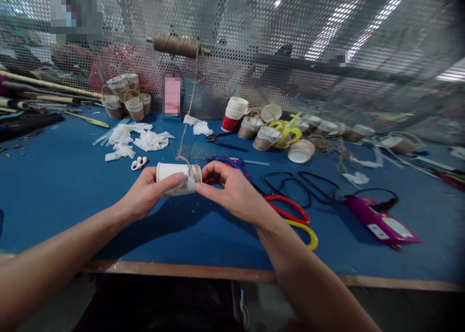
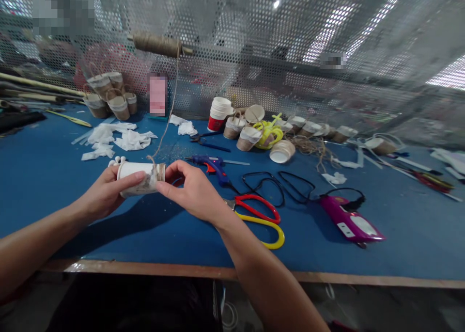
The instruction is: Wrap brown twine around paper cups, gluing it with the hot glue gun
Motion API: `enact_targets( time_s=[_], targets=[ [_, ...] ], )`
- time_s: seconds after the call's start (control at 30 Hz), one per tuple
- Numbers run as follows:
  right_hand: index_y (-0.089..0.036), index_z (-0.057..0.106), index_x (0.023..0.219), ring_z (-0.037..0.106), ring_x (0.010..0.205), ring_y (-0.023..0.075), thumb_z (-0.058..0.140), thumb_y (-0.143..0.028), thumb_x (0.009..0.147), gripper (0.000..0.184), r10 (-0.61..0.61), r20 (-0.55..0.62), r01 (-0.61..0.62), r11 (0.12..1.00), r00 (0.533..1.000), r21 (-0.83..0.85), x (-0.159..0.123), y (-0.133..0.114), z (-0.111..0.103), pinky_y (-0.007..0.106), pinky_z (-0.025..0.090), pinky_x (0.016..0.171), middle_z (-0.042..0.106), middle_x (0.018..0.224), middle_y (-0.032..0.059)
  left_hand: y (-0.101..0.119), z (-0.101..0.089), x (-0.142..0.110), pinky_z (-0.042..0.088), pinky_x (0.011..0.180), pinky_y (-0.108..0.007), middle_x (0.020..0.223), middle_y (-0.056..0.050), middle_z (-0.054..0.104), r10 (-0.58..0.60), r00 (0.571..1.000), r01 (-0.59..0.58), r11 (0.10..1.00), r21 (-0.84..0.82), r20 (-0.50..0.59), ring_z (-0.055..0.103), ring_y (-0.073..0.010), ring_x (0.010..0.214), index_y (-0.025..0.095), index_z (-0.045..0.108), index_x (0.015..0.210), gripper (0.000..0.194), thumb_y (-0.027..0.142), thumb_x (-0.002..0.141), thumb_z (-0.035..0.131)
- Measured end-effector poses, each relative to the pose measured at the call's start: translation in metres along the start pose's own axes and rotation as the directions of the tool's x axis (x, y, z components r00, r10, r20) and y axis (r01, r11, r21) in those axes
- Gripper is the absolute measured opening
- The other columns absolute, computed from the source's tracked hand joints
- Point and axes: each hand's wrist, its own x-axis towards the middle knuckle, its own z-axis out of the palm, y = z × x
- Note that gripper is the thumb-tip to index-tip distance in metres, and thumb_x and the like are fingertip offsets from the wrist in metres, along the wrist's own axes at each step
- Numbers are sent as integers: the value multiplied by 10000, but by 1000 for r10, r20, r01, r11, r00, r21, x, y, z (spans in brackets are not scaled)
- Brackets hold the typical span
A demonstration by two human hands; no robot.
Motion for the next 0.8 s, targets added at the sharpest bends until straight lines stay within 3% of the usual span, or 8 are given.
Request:
enact_targets(
  time_s=[0.27,0.43,0.53,0.7,0.8],
  targets=[
    [-158,509,766,503,650,99,595,-296,724,168,38,-7,-38,999,999,14,1,1,-4,249,418,632,541,717,-7,-6,-3,-1,450,659,-194,737,-8,700,62,998,-62,992,111,9,587,-104,660,155,706,800,208,305,656,710],
    [-155,547,777,535,640,97,564,-266,745,117,50,-163,-37,996,985,80,6,3,-20,243,432,640,573,693,-4,-9,-6,2,436,608,-214,662,-17,672,32,999,-36,992,122,31,559,-110,605,125,697,767,264,378,704,651],
    [-156,557,774,528,607,95,536,-267,767,112,29,-222,-25,999,975,21,7,1,-29,236,428,612,595,666,3,-11,-7,4,434,650,-236,676,-29,670,-7,997,-2,993,118,80,569,-128,642,119,695,762,262,371,708,648],
    [-176,498,690,542,593,99,482,-272,797,145,-30,-406,-25,991,913,-129,12,6,-57,230,430,603,561,591,-13,-11,-7,5,422,717,-240,744,-34,688,-64,992,58,997,53,111,580,-124,693,137,706,768,217,338,702,660],
    [-181,458,609,540,579,95,414,-254,812,220,89,-490,-174,976,867,-129,16,20,-73,214,433,580,523,550,-17,-10,-8,5,421,711,-236,741,-30,691,-79,991,74,996,47,112,576,-119,686,142,704,766,206,332,701,661]
  ],
)
